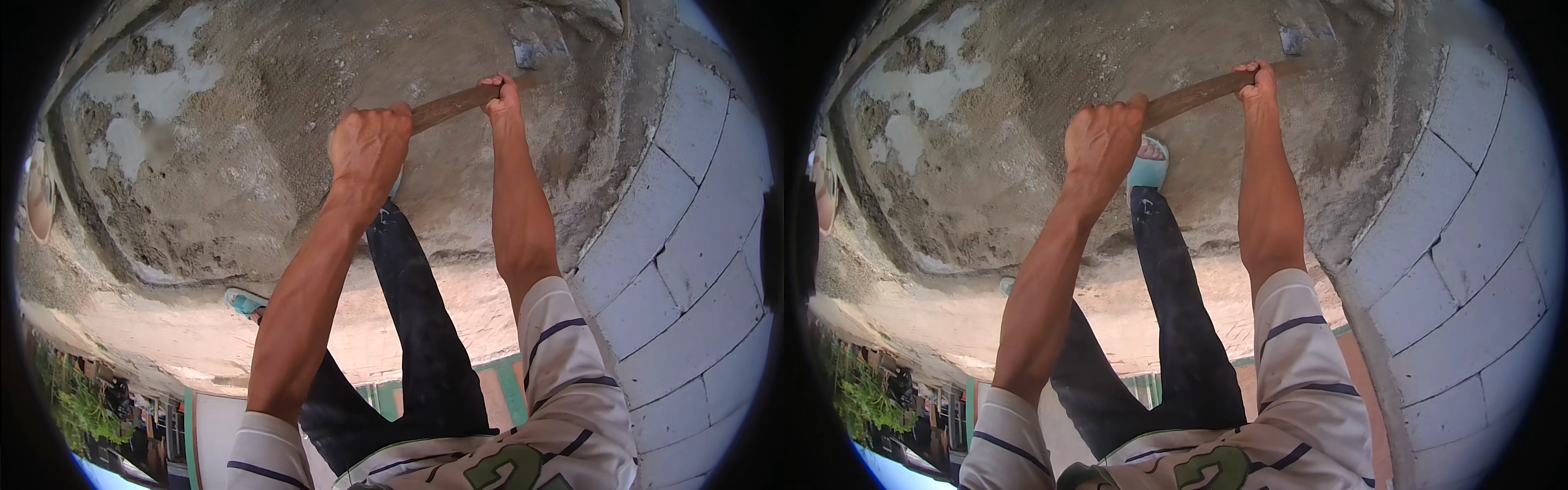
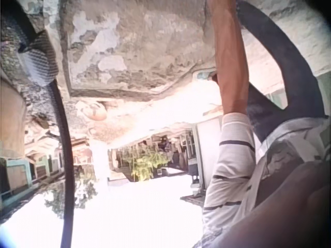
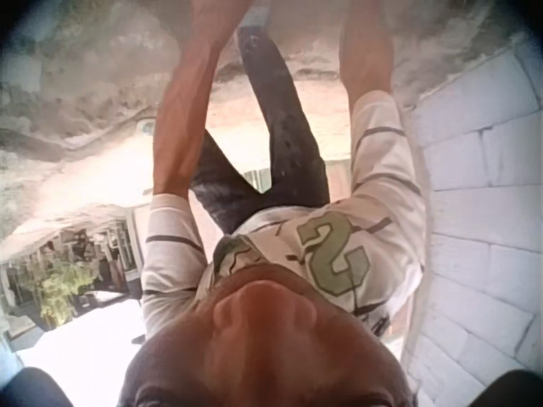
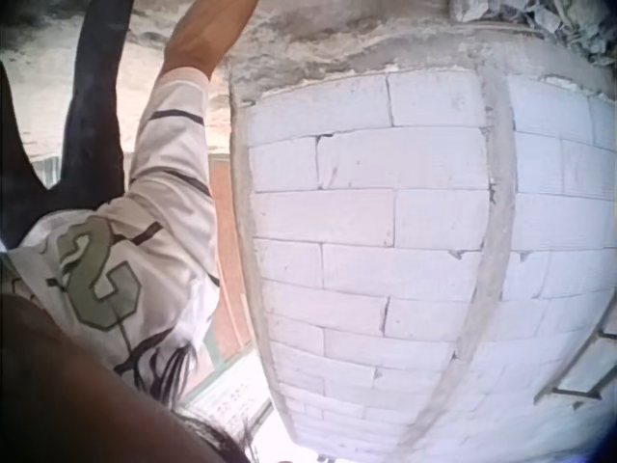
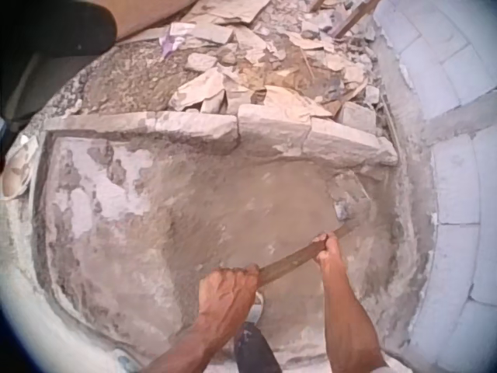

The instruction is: The person walks to a construction site and uses a hoe to mix dry cement and gravel in a concrete basin. They pour water from a bucket into the mixture and continue to mix the ingredients thoroughly with the hoe until the concrete is combined.

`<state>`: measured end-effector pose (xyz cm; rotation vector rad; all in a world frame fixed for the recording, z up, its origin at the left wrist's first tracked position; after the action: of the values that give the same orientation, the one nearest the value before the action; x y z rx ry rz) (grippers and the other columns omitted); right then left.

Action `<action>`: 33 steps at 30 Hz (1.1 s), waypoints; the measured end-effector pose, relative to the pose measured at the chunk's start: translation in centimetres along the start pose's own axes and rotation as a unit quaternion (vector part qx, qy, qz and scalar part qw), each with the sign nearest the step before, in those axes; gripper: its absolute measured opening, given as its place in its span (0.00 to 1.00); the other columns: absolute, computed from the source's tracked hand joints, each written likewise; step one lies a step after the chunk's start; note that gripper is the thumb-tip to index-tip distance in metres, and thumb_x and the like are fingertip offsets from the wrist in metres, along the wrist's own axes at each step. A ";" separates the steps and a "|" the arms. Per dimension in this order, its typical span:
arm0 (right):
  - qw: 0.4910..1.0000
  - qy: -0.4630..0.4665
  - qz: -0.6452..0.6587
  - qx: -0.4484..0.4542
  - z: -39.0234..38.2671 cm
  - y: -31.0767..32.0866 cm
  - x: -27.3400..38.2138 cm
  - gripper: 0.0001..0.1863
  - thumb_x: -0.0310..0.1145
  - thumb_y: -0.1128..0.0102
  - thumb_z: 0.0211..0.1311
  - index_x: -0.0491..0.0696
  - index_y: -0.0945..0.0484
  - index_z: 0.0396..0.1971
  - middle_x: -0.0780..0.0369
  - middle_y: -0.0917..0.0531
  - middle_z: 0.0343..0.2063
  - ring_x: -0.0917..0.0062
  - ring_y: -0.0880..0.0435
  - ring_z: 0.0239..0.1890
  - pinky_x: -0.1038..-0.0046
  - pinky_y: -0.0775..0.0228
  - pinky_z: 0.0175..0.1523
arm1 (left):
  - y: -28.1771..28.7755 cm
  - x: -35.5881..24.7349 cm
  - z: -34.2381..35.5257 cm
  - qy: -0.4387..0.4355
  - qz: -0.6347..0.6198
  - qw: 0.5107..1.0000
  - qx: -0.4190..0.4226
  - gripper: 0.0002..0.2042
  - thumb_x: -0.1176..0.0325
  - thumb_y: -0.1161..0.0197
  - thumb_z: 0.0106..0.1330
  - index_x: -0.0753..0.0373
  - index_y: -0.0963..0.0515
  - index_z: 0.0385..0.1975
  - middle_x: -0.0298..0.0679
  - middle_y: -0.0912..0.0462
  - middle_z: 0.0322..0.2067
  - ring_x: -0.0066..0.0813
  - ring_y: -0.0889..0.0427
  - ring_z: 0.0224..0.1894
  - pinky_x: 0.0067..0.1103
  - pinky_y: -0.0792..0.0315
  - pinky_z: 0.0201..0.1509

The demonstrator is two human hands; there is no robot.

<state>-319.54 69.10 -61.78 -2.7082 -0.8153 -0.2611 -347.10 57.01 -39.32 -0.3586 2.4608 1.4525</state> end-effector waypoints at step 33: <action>0.971 -0.155 -0.174 0.058 -31.1 -3.7 -37.9 0.07 0.27 0.43 0.60 0.50 0.31 0.25 0.67 0.29 0.18 0.78 0.29 0.17 0.67 0.30 0.24 | 5.9 14.6 -40.6 0.346 0.068 0.932 0.080 0.13 0.74 0.32 0.53 0.59 0.29 0.34 0.41 0.19 0.25 0.45 0.17 0.30 0.35 0.26 0.38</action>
<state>-355.42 42.38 -41.46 -2.5158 -1.3504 0.1390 -366.74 22.94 -20.62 -0.7932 3.1849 1.3146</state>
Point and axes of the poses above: each hand's wrist, its own z-axis towards the middle knuckle, its own y-axis out of the back of the hand, x = y × z, the point moved 2 cm from there along z, towards the middle knuckle
